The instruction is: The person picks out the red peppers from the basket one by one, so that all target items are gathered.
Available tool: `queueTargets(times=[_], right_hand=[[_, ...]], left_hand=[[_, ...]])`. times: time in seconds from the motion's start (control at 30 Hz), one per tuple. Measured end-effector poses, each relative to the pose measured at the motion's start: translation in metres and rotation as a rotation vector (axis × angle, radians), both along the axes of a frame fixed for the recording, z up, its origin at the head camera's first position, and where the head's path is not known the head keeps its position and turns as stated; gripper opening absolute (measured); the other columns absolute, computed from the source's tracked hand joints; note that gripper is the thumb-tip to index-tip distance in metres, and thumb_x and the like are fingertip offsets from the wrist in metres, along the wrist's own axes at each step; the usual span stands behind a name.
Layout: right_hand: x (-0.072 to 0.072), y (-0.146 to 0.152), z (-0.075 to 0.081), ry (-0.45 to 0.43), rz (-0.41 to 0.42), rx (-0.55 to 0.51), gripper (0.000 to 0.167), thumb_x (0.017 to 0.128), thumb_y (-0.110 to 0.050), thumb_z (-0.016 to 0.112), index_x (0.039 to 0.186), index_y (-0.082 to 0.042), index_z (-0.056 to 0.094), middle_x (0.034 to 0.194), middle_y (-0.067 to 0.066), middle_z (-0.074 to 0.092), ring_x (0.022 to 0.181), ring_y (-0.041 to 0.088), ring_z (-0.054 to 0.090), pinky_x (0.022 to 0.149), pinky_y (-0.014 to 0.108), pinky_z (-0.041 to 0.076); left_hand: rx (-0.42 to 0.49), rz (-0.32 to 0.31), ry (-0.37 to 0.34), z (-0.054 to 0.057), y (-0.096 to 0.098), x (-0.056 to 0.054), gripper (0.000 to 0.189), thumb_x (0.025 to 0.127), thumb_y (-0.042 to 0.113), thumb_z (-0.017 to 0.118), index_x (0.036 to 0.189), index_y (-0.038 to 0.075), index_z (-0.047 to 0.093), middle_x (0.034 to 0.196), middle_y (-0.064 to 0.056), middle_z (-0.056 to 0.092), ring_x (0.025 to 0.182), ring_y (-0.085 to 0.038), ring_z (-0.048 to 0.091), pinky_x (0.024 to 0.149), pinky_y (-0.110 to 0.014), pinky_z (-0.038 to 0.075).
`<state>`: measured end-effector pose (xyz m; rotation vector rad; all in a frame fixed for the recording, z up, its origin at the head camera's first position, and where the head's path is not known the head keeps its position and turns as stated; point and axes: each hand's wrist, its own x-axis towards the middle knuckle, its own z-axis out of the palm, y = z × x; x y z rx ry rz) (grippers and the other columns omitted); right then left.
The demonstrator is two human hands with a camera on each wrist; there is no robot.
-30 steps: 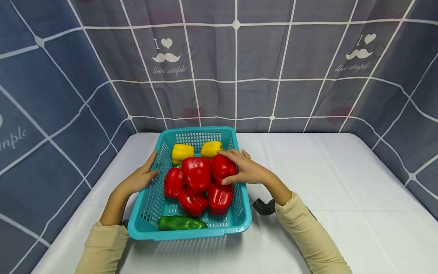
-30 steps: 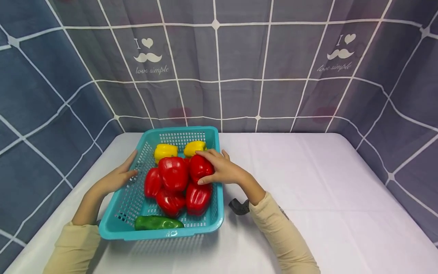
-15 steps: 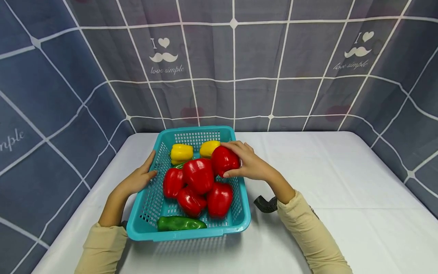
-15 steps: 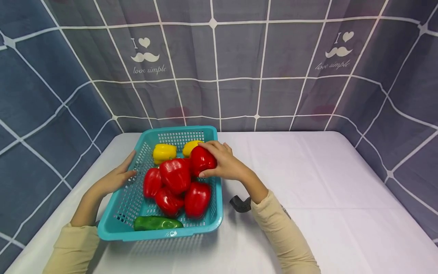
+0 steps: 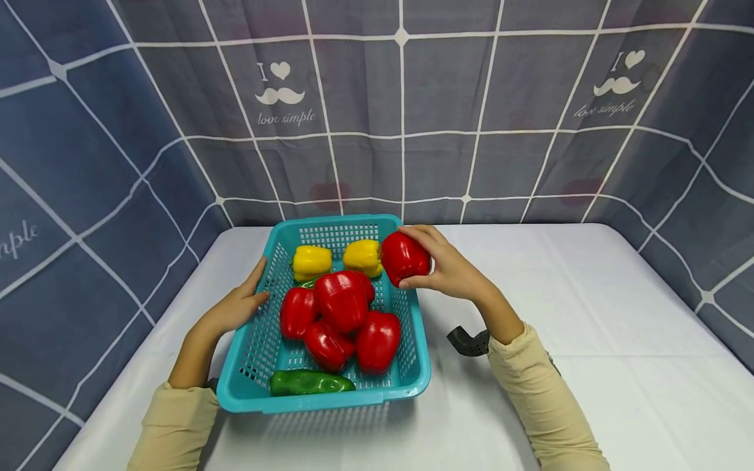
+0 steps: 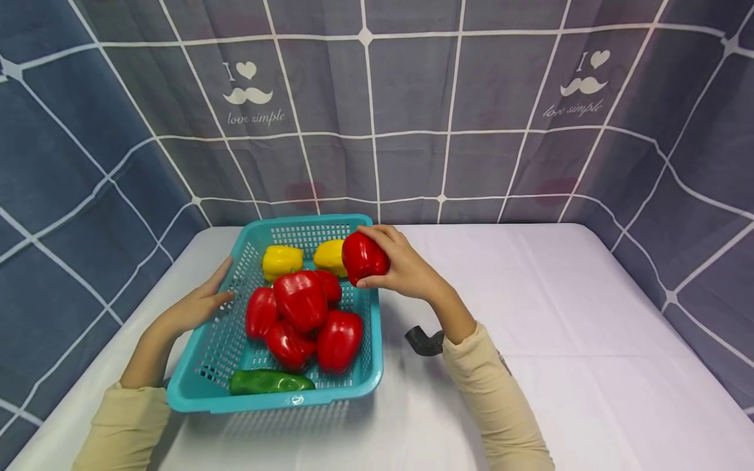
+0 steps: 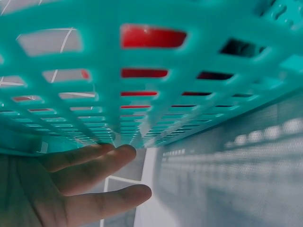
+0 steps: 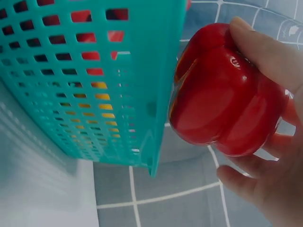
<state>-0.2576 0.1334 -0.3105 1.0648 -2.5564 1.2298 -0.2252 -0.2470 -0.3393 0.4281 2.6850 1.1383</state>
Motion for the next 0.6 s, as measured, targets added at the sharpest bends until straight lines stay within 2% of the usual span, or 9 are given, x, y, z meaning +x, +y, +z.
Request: queueTargets(times=[0.33, 0.6], right_hand=[[-0.005, 0.017, 0.003, 0.026, -0.068, -0.003, 0.083, 0.068, -0.021, 0.08, 0.139, -0.013, 0.037, 0.134, 0.011, 0.038, 0.12, 0.029, 0.041, 0.089, 0.048, 0.048], [-0.011, 0.029, 0.004, 0.008, -0.131, 0.007, 0.085, 0.067, -0.02, 0.08, 0.14, -0.013, 0.036, 0.136, 0.012, 0.036, 0.122, 0.033, 0.04, 0.091, 0.052, 0.045]], left_hand=[[0.008, -0.006, 0.0, -0.002, 0.0, -0.001, 0.07, 0.093, 0.007, 0.035, 0.145, 0.005, -0.013, 0.148, -0.031, 0.0, 0.118, -0.054, 0.037, 0.076, -0.05, 0.052], [-0.006, -0.005, 0.01, -0.003, -0.001, -0.001, 0.07, 0.092, 0.008, 0.034, 0.145, 0.005, -0.012, 0.148, -0.03, 0.0, 0.122, -0.054, 0.031, 0.082, -0.053, 0.049]])
